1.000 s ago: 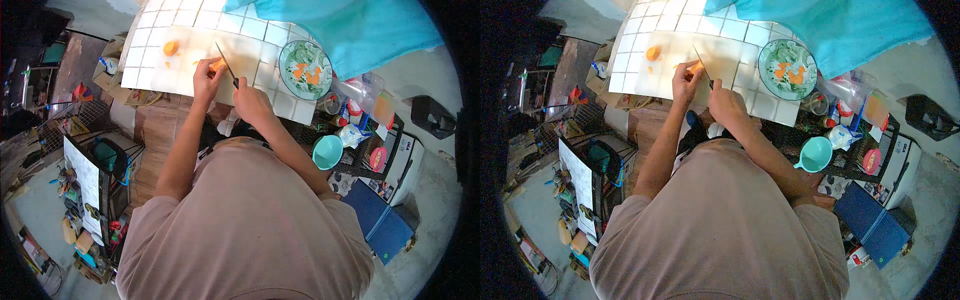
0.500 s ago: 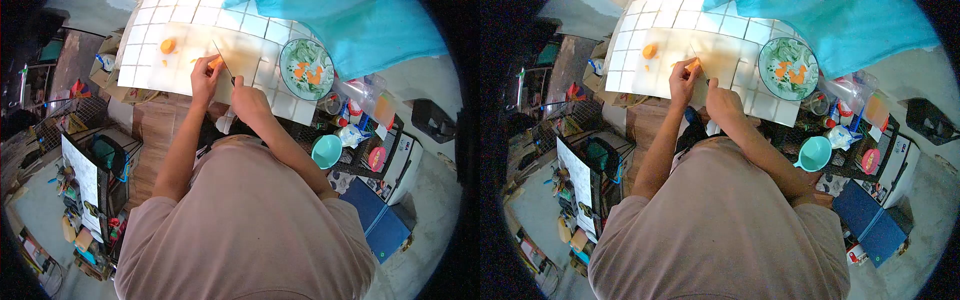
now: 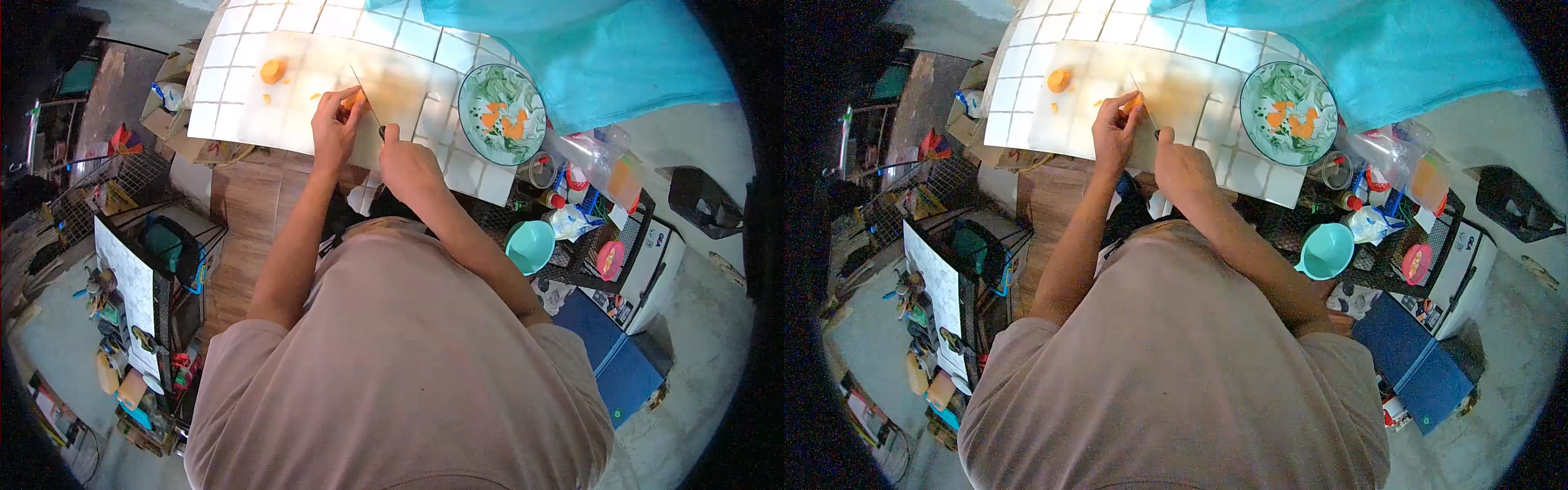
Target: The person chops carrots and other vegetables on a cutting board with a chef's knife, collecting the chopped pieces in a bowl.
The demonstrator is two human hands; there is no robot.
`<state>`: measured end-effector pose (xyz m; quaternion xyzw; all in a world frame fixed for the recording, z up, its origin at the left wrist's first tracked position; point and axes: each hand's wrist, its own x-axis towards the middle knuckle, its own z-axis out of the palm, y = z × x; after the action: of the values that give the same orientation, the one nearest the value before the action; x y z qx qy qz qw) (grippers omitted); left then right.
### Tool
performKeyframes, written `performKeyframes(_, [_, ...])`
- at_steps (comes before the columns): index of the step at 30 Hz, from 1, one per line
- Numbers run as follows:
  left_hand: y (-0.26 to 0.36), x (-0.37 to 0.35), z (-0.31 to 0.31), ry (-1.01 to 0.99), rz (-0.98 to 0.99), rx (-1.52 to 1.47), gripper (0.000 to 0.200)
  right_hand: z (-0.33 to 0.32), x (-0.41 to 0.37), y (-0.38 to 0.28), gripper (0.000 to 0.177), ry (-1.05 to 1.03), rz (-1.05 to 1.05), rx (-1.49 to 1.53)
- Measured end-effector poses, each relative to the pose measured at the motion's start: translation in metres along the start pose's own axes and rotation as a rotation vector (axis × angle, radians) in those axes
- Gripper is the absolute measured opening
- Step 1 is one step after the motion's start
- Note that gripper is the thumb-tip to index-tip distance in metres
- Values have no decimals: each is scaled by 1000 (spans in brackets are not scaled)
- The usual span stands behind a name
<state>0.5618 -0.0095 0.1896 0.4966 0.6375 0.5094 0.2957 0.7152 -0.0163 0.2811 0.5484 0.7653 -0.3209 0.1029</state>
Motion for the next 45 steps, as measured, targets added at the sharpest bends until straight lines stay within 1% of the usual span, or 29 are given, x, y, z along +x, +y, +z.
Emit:
performKeyframes(1, [-2,0,0,4,11,-23,25,-4,-1,-2,31,-42,15,27])
performKeyframes(3, [-2,-2,0,8,18,-46,25,-1,4,0,31,-34,4,23])
performKeyframes(9, [-1,-1,-1,-7,-6,28,25,-1,0,1,29,-33,-6,6])
performKeyframes(11, [-13,-1,4,16,-19,-86,25,6,3,6,29,-28,-18,-1])
performKeyframes(13, [-6,-1,1,14,-7,-49,25,16,9,10,28,90,-80,-54])
performKeyframes(15, [-2,-1,-1,10,7,-12,26,18,10,12,28,81,-73,-55])
performKeyframes(18, [1,-2,-1,16,-5,-50,26,18,8,13,28,71,-58,-55])
performKeyframes(20, [3,-1,-1,19,18,16,27,20,10,17,28,70,-49,-54])
performKeyframes(22, [5,-2,-1,16,25,22,28,27,15,23,27,144,-138,-54])
performKeyframes(23, [7,-3,-1,16,35,31,28,32,14,26,27,142,-139,-53])
performKeyframes(26, [4,0,0,32,-2,30,27,35,13,29,27,143,-106,-30])
performKeyframes(29, [1,-1,-1,18,-13,33,25,22,1,32,25,117,-68,20])
performKeyframes(31, [-2,-2,2,28,-28,-1,24,20,-2,33,29,192,-31,54])
performKeyframes(32, [-4,-2,4,31,-43,-39,24,19,-3,31,29,194,-30,60])
performKeyframes(34, [-4,-2,5,33,-30,-51,24,3,-9,18,28,151,5,82])
performKeyframes(35, [-5,-2,6,39,-18,-67,24,6,-8,17,28,153,10,85])
performKeyframes(36, [-2,-2,5,34,-16,-66,24,9,-6,16,27,152,-30,81])
performKeyframes(37, [1,-2,4,24,-52,-48,24,11,-5,15,27,152,-71,77])
performKeyframes(39, [-1,-1,3,15,-87,-28,24,8,-6,11,27,139,-60,83])
performKeyframes(41, [-10,-1,4,11,-77,-60,24,7,-5,8,26,123,-51,87])
performKeyframes(45, [1,-1,5,26,-36,-87,23,15,-1,8,27,119,-41,46])
